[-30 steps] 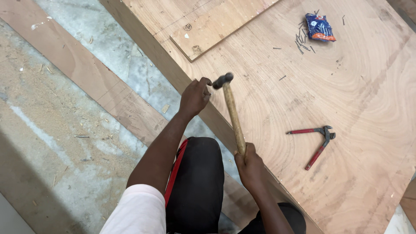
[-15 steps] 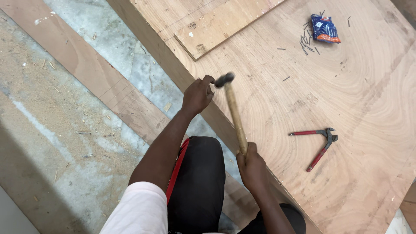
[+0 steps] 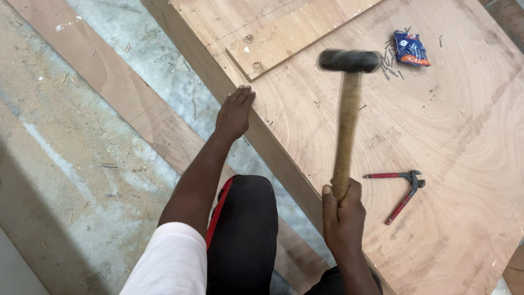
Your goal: The person kneels on the floor and uses a hammer to drive nails into the edge of a large plywood board. They repeatedly pick up nails and strike them into the wood along the board's perimeter.
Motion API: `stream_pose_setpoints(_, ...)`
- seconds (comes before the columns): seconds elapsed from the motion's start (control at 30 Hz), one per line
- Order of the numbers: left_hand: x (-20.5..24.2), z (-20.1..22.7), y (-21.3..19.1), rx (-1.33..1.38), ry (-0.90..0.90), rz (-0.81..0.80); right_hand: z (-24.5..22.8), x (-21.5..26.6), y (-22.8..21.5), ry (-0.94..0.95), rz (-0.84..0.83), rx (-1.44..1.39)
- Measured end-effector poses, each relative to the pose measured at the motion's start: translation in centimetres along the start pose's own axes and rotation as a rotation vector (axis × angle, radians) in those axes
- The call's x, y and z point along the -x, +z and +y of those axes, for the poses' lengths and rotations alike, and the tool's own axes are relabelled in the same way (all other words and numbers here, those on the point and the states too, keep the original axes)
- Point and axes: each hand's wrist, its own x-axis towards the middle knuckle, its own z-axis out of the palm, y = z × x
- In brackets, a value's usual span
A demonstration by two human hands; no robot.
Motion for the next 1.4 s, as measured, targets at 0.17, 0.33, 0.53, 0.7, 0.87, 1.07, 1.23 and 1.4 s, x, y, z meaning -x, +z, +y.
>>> stream_pose_setpoints(0.17,-0.4,-1.1,-0.7,-0.071,0.01,-0.14,3.4,-0.1,4.3,0.119,-0.164,0.118)
stream_pose_setpoints(0.33,0.2,-1.0,-2.0,-0.079,-0.019,-0.195,3.4,-0.9,3.8,0.252,-0.344,0.096)
stream_pose_setpoints(0.53,-0.3,-0.6,-2.6,-0.087,-0.019,-0.221,0.8,-1.0,-1.0,-0.037,0.096,-0.23)
stream_pose_setpoints(0.7,-0.7,-1.1,-2.5,-0.081,-0.011,-0.22,6.5,-0.1,4.9,-0.105,0.122,-0.11)
stream_pose_setpoints(0.87,-1.7,-1.5,-2.4,-0.046,-0.015,-0.211,7.0,-1.6,7.5,0.163,-0.256,0.191)
stream_pose_setpoints(1.07,-0.8,-1.3,-2.3,-0.013,-0.041,-0.207,2.7,-1.2,0.1,-0.069,0.156,-0.381)
stream_pose_setpoints(1.23,-1.5,-1.4,-2.6,-0.03,-0.042,-0.231,5.4,-0.4,4.4,-0.444,0.327,-0.21)
stream_pose_setpoints(1.4,-1.5,-1.8,-1.9,-0.005,-0.059,-0.22,5.6,-1.6,7.0,0.19,-0.357,0.326)
